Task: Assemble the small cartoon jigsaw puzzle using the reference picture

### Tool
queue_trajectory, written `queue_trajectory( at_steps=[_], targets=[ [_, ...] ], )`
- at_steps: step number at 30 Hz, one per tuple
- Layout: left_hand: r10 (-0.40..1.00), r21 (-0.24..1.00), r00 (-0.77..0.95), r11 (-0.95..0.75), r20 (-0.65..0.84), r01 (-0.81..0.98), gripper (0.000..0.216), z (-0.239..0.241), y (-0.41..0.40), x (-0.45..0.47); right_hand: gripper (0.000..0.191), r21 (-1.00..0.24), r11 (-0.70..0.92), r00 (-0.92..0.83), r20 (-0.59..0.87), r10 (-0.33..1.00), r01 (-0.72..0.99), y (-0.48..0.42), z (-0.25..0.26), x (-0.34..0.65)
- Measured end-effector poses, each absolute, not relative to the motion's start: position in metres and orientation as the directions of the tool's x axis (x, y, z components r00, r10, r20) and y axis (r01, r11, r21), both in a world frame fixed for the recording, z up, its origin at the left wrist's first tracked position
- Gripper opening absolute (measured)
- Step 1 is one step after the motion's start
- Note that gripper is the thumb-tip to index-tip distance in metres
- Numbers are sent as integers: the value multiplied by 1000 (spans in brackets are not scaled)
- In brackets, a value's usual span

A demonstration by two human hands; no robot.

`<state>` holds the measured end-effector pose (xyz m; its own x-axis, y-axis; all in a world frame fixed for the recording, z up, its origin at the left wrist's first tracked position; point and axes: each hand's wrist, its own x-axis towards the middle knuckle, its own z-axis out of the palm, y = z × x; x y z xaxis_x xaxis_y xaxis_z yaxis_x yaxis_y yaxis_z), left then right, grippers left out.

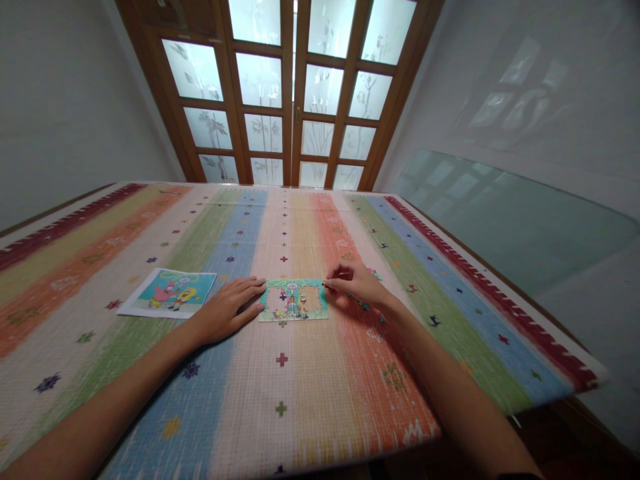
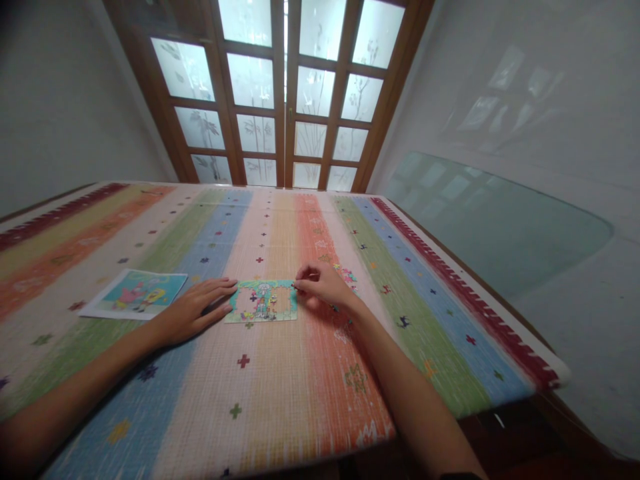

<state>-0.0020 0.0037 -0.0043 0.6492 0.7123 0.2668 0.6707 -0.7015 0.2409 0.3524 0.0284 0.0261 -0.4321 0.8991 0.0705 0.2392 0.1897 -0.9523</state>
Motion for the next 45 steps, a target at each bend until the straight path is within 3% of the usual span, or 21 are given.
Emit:
queue_trajectory(
  at_steps=[4, 9, 19, 30, 36, 45],
  targets=[
    [715, 242, 647, -699, 264, 673, 50, -4, 3, -2, 24, -962, 128, -464, 1, 886, 242, 22, 20, 335],
    [714, 244, 646, -700, 271, 671, 48, -3, 3, 0, 12, -950, 183, -463, 47, 885, 252, 15, 20, 321],
    [703, 238, 653, -711, 283, 662, 48, -3, 3, 1, 13, -984, 60, -500, -32, 866, 166, 12, 9, 313],
    [714, 251, 645, -700, 272, 669, 48, -1, 2, 1, 8, -873, 246, -490, 10, 872, 421, 6, 18, 306],
    [716, 264, 644, -698, 269, 666, 48, 0, 2, 2, 15, -710, 436, -498, 137, 856, 553, 2, 24, 303],
    [716, 250, 645, -698, 268, 671, 51, -1, 1, 2, 10, -649, 461, -493, 149, 857, 606, -1, 25, 300]
  ],
)
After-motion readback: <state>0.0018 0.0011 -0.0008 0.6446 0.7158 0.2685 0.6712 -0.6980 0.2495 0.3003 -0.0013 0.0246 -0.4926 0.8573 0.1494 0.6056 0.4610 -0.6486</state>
